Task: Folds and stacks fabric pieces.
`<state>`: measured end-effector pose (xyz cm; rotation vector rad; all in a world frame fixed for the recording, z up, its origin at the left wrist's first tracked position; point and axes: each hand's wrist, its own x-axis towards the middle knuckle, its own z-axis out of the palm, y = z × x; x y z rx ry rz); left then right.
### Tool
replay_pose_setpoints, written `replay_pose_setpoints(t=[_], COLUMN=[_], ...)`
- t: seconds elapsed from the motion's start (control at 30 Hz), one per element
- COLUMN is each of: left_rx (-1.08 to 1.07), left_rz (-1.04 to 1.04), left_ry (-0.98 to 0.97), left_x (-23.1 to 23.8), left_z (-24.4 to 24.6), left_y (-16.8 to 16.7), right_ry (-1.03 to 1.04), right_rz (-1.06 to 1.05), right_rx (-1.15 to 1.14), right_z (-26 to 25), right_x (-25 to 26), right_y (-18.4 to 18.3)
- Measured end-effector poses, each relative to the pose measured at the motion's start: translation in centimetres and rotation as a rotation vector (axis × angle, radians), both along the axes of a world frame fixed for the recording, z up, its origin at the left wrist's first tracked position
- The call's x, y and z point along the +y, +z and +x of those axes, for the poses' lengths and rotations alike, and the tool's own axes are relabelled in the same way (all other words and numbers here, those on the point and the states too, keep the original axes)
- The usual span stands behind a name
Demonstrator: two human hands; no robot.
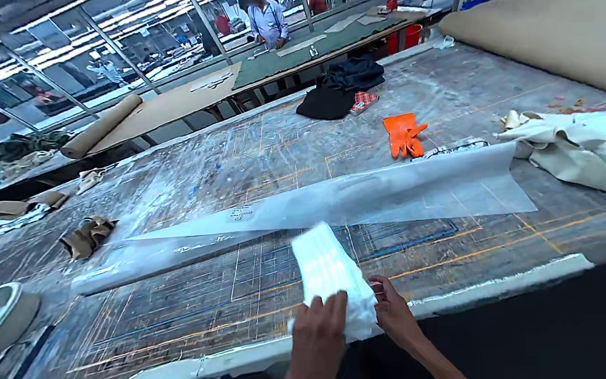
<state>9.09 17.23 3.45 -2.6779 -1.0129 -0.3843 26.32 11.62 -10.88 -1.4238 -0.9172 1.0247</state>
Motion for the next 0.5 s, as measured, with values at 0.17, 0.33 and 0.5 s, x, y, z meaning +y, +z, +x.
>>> replay_pose_setpoints(t=[0.17,0.33,0.5], left_rx=[0.066,0.112,0.132], left_rz=[-0.059,-0.4,-0.815], left_ry=[0.04,0.136,0.02], left_x=[-4.1,0.5,11.0], left_z=[-1.7,-2.0,-0.7], left_y=[-3.6,1.3,6.4], right_ry=[0.106,0.149,0.144], right_rz=[0.193,0.343,0.372], right_rx=[-0.457,-0.425,-0.333], right_z=[0.2,-0.3,-0.9], right_x=[-3.5,-0.3,4.9], right_y=[-1.1,0.0,3.1])
